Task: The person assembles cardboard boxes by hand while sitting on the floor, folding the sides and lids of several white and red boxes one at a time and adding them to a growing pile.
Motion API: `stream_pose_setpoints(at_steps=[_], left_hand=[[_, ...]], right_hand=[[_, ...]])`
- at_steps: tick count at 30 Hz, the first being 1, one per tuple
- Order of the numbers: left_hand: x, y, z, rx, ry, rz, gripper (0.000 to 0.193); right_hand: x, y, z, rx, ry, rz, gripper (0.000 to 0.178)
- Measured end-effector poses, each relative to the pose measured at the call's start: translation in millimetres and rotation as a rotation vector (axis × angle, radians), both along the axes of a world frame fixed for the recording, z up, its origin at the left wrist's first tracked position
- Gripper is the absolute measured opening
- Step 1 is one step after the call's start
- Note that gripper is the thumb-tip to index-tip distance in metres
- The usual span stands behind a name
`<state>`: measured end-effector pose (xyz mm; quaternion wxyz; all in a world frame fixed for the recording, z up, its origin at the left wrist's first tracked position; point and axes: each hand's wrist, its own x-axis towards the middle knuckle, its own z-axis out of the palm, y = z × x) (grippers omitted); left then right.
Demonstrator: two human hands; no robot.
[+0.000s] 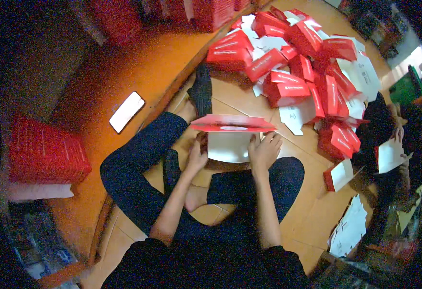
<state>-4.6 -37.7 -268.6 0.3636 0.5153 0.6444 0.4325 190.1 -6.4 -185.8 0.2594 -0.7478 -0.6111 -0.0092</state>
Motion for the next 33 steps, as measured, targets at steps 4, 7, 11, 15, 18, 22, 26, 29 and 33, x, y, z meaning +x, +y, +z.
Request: stream_pose_setpoints(at_steps=[4,7,11,15,18,22,26,29,33], left_hand=[[5.2,22.4,-7.9,0.159,-0.110,-0.088,0.040],[19.9,34.0,5.3,-0.014,-0.219,0.044,0.039],[15.9,47.9,-26.4,0.341,0.013,0.232,0.036],[14.5,45.5,-37.6,0.298,0.088,0.202,0.038],[24.6,38.8,-40.9,0.305,-0.610,0.177,0.034],[5.3,41.7,-65.8,0.337,-0.536,0.155,0.038],[12.9,36.4,-65.4,0.416,-0.124,0.152,0.037],[18.3,32.8,-60.7,0.445,-0.110,0.144,0.037],[5.6,34.0,-70.1,0.312,-0.594,0.055,0.043]], right_hand=[[42.4,9.1,-45.2,-0.076,0.233,0.066,0.040],[47.3,6.3,-61.5,-0.106,0.159,0.114,0.034],[27.2,12.7,-60.5,-0.141,0.103,0.052,0.032],[33.3,11.8,-74.1,-0.129,0.097,0.096,0.031],[41.1,10.3,-83.8,-0.104,0.114,0.089,0.031],[37.7,10.6,-88.0,-0.104,0.119,0.146,0.030],[35.8,6.6,-82.7,0.022,0.195,0.118,0.021],[39.8,3.9,-88.3,0.018,0.200,0.091,0.021],[35.1,1.0,-89.9,0.040,0.205,0.192,0.026]])
